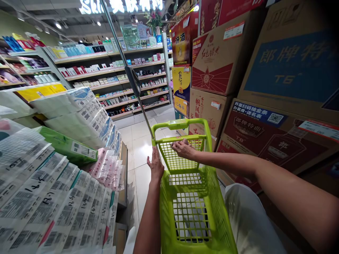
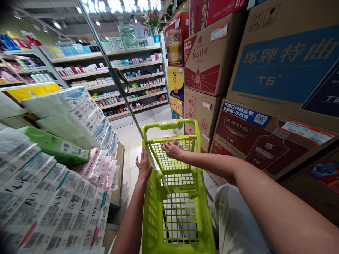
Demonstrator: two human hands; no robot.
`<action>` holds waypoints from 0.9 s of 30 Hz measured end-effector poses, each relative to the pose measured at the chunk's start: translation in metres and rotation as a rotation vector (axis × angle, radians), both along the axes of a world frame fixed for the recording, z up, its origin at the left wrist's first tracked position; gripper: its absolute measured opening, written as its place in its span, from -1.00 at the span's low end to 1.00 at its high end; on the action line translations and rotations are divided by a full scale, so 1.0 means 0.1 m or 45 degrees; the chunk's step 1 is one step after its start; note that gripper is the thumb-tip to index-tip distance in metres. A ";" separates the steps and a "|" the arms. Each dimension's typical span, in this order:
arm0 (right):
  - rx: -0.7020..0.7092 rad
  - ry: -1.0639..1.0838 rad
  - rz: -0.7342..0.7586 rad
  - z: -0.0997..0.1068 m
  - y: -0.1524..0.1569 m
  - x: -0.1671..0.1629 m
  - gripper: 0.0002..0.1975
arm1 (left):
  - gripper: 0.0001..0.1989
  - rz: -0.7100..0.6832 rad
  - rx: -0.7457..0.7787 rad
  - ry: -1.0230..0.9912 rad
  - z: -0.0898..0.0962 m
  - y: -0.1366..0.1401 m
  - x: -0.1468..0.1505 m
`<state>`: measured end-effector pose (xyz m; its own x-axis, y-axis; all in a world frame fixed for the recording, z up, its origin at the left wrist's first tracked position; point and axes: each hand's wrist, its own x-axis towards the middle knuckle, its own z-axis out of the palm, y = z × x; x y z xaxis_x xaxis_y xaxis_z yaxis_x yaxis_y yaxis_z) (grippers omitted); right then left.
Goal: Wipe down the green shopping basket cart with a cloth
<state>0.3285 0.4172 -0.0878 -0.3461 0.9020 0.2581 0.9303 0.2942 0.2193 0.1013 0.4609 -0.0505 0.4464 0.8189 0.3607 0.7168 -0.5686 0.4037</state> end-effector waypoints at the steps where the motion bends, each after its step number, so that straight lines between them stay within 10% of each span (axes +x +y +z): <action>1: 0.020 0.039 -0.031 0.01 -0.02 0.02 -0.51 | 0.00 0.004 0.002 0.000 0.00 0.00 0.00; 27: -0.010 0.307 -0.549 0.04 -0.40 0.24 -0.54 | 0.00 0.015 -0.013 -0.016 0.06 -0.06 0.07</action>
